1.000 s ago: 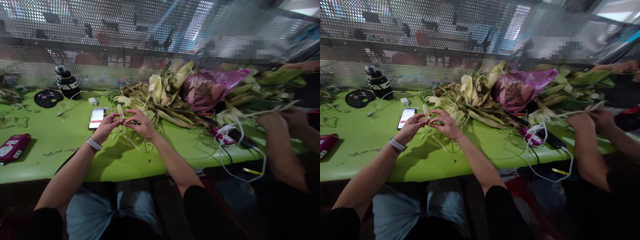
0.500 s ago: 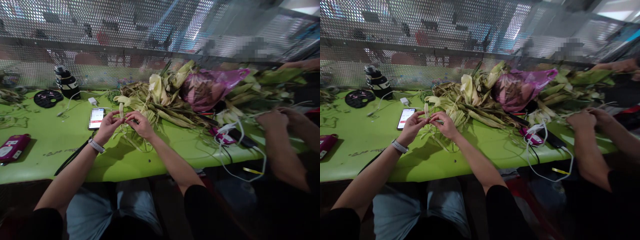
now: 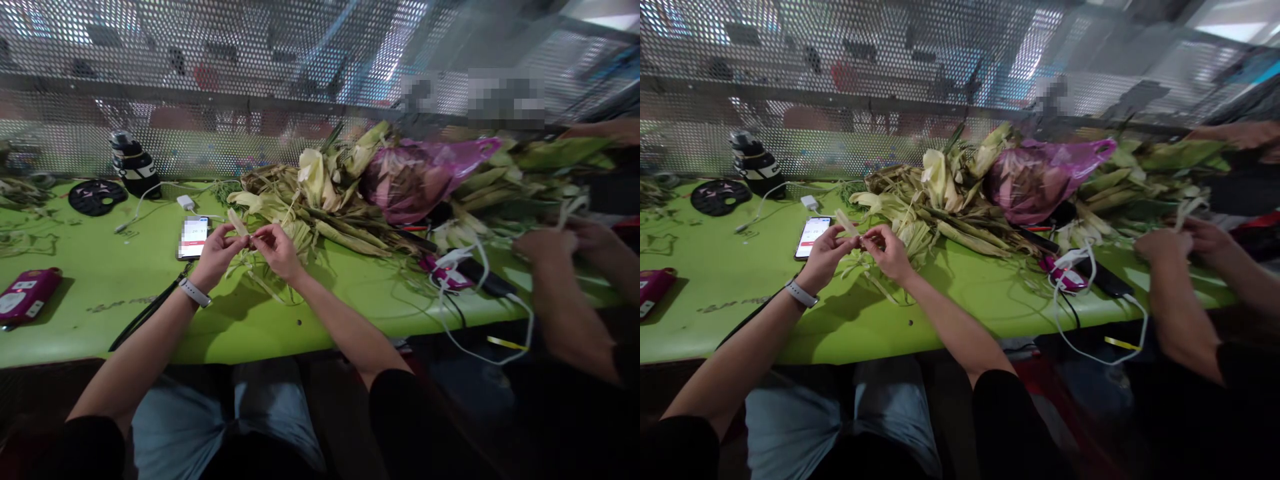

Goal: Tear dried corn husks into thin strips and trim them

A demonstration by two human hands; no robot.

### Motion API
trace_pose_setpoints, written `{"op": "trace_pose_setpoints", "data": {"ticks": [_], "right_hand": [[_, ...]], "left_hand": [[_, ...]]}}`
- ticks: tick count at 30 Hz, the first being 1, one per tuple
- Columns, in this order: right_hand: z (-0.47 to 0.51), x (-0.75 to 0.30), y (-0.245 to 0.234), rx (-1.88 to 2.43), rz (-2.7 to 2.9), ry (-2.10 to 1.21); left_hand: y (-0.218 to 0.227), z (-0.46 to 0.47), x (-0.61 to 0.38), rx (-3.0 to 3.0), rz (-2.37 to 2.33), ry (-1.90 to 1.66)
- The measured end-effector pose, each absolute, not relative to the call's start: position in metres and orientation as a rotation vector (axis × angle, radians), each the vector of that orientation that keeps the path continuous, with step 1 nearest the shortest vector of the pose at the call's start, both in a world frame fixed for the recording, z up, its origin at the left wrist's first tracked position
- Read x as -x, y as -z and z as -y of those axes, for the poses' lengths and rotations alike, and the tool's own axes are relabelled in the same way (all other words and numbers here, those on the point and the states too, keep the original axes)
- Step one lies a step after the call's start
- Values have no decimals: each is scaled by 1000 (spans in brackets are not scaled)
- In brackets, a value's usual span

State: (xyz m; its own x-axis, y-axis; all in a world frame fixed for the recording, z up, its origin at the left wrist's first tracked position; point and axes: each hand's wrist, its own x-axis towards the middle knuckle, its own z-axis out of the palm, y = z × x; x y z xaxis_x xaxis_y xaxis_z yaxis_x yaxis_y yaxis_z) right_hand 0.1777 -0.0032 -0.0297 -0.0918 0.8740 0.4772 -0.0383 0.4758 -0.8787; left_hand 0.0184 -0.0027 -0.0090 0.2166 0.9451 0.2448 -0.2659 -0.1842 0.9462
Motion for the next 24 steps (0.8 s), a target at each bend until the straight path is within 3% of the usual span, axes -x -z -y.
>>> {"op": "trace_pose_setpoints", "data": {"ticks": [24], "right_hand": [[2,-181,26,783,1420,-1080]], "left_hand": [[13,2,-14,-1247,-706,-1232]]}}
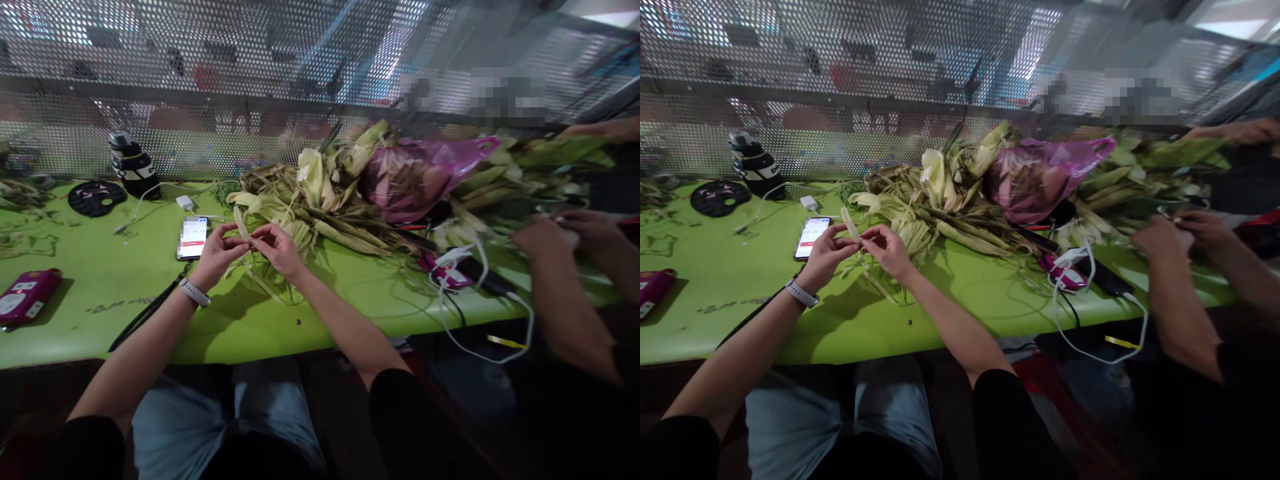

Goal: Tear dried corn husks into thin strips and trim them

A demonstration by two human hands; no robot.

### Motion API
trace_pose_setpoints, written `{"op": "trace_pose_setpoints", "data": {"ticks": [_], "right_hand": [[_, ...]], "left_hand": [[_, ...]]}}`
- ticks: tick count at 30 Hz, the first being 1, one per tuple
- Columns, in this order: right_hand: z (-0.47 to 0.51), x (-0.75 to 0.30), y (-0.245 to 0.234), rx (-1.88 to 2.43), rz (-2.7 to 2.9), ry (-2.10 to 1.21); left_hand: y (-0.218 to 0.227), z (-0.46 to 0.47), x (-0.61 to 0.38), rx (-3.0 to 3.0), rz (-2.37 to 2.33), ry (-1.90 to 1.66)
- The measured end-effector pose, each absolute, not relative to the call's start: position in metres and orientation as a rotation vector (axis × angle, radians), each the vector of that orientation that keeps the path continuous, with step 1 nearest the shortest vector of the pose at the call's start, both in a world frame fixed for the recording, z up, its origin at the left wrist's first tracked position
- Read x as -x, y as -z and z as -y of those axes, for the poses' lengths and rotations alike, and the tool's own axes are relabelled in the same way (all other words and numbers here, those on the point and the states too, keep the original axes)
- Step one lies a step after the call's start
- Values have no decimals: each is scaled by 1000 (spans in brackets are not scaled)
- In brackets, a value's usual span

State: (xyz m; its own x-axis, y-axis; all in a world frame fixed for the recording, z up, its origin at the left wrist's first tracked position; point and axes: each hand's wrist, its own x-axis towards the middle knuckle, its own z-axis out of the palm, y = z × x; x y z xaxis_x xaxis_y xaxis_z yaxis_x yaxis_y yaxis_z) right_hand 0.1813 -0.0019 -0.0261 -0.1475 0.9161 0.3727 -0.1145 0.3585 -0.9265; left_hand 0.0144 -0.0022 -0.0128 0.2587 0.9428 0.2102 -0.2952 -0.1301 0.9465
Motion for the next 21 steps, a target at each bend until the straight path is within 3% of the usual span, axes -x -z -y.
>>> {"op": "trace_pose_setpoints", "data": {"ticks": [21], "right_hand": [[5,-185,25,838,1618,-813]], "left_hand": [[7,4,-13,-1294,-768,-1190]]}}
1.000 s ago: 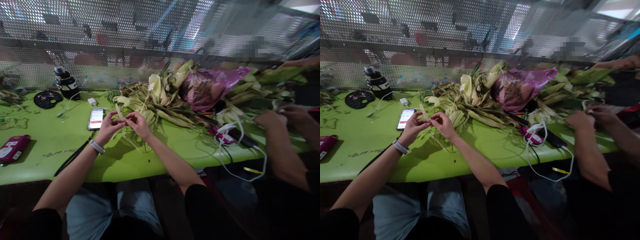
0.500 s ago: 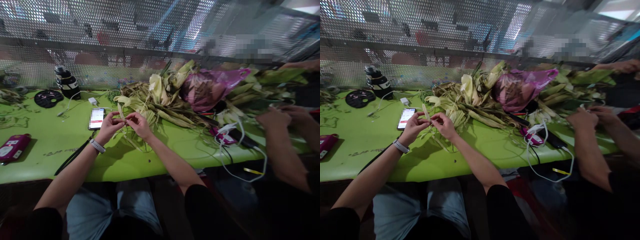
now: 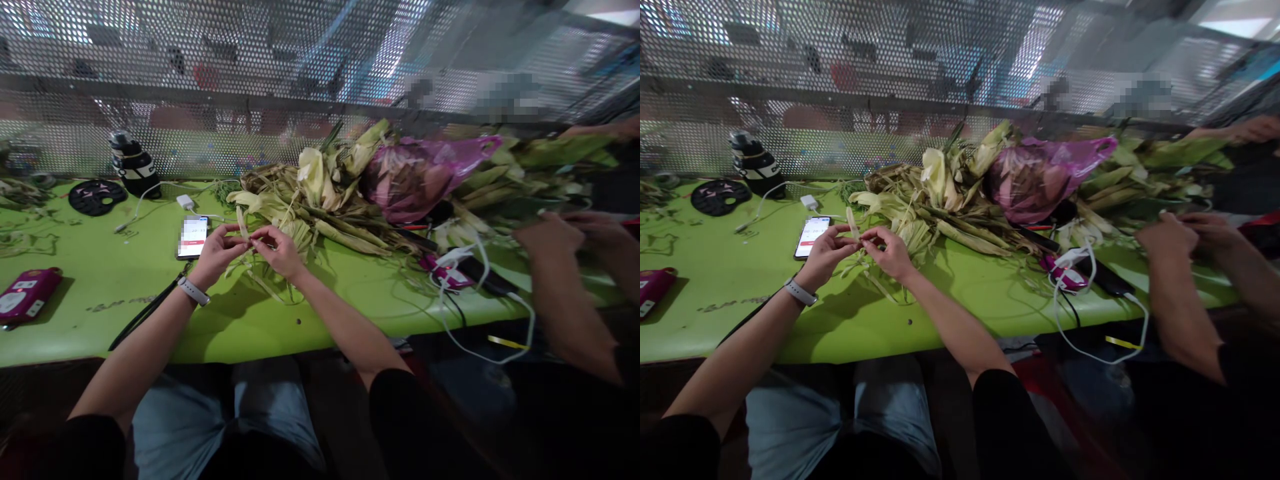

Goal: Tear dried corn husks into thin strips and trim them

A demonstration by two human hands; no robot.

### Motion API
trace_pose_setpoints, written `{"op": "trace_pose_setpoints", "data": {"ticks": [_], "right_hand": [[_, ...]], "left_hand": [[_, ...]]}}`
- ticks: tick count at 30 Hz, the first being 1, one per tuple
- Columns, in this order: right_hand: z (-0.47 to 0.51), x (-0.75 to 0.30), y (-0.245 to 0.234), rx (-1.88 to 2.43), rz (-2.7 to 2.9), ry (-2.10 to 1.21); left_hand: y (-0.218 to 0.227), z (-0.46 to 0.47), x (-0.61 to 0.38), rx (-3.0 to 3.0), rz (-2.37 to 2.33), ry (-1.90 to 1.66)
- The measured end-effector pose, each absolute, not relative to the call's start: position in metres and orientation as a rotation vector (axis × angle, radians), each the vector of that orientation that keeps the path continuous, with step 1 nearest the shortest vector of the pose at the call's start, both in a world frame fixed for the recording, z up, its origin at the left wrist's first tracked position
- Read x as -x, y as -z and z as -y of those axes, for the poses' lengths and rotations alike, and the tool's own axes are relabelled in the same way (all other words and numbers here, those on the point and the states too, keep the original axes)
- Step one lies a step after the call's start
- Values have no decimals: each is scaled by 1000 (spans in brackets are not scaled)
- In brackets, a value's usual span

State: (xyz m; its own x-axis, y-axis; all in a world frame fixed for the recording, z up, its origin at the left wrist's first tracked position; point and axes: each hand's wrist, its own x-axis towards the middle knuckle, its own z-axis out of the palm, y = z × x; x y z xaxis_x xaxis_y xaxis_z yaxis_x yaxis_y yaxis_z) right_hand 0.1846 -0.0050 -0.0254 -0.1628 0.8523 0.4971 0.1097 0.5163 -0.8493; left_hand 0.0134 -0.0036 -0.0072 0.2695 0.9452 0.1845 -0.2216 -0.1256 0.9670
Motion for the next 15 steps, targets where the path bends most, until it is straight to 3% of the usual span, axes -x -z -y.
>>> {"op": "trace_pose_setpoints", "data": {"ticks": [5,15], "right_hand": [[5,-187,25,831,1682,-783],[2,-200,11,774,2014,1]], "left_hand": [[6,1,-11,-1290,-803,-1188],[1,-9,1,-1278,-970,-1061]]}}
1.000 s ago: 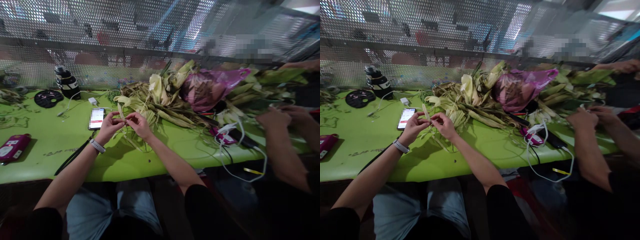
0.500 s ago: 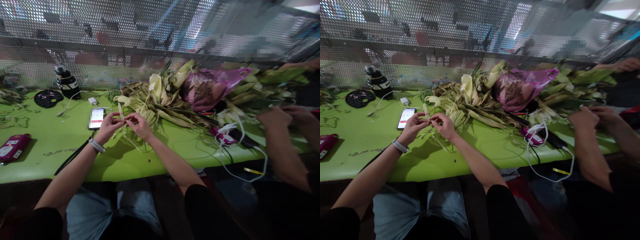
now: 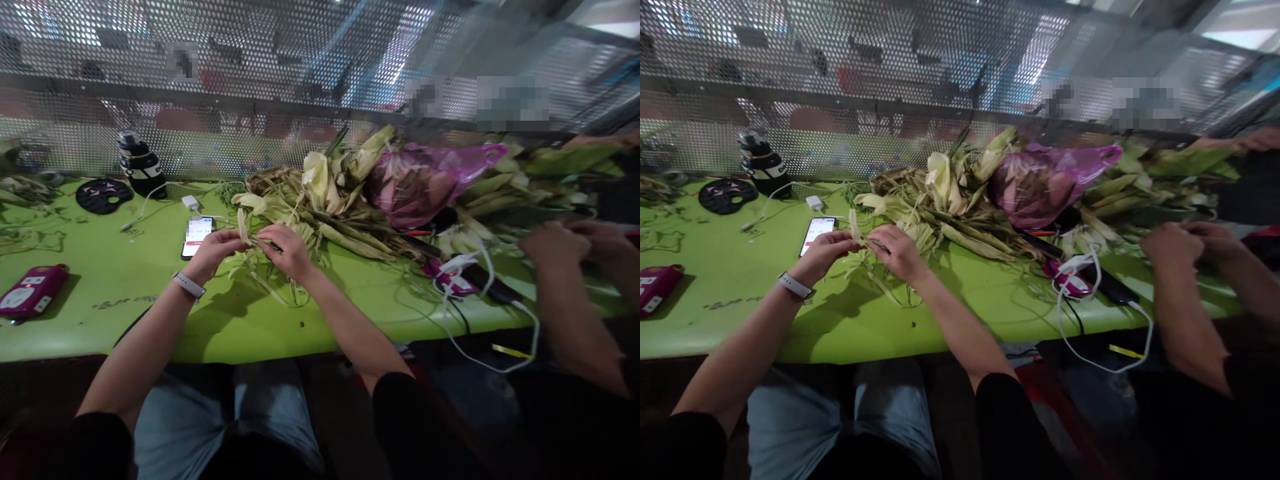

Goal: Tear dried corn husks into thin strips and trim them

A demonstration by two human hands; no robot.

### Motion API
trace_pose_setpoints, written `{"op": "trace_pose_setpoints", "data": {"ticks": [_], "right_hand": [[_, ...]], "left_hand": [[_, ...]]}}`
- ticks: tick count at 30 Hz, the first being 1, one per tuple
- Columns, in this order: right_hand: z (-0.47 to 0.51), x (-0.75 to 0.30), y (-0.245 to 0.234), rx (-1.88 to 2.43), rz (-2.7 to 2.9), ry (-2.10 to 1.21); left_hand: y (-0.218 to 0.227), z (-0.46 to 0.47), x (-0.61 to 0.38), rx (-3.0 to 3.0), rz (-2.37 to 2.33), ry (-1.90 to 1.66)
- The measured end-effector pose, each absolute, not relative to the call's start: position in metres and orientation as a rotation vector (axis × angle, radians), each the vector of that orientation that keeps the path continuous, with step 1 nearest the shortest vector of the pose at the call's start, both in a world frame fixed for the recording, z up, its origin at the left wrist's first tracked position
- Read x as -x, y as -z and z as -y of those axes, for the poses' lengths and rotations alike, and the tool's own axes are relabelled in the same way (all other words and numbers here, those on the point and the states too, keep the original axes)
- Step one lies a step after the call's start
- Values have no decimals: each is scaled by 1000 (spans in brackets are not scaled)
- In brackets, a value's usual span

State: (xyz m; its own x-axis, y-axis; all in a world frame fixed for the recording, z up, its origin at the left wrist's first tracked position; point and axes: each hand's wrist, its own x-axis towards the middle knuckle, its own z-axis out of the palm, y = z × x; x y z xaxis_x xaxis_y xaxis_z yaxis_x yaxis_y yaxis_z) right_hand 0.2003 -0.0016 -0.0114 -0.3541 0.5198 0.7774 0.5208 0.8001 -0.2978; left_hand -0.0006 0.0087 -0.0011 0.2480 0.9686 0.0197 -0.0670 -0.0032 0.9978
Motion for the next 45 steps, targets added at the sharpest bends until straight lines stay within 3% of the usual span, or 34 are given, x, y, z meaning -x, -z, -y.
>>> {"op": "trace_pose_setpoints", "data": {"ticks": [9,29,45], "right_hand": [[-4,-200,8,705,2381,401],[-4,-202,27,652,2471,381],[-2,-205,29,529,2436,560]], "left_hand": [[4,-15,9,-1272,-1033,-995],[12,-16,6,-1409,-965,-901],[14,-19,10,-983,-1012,-663]]}}
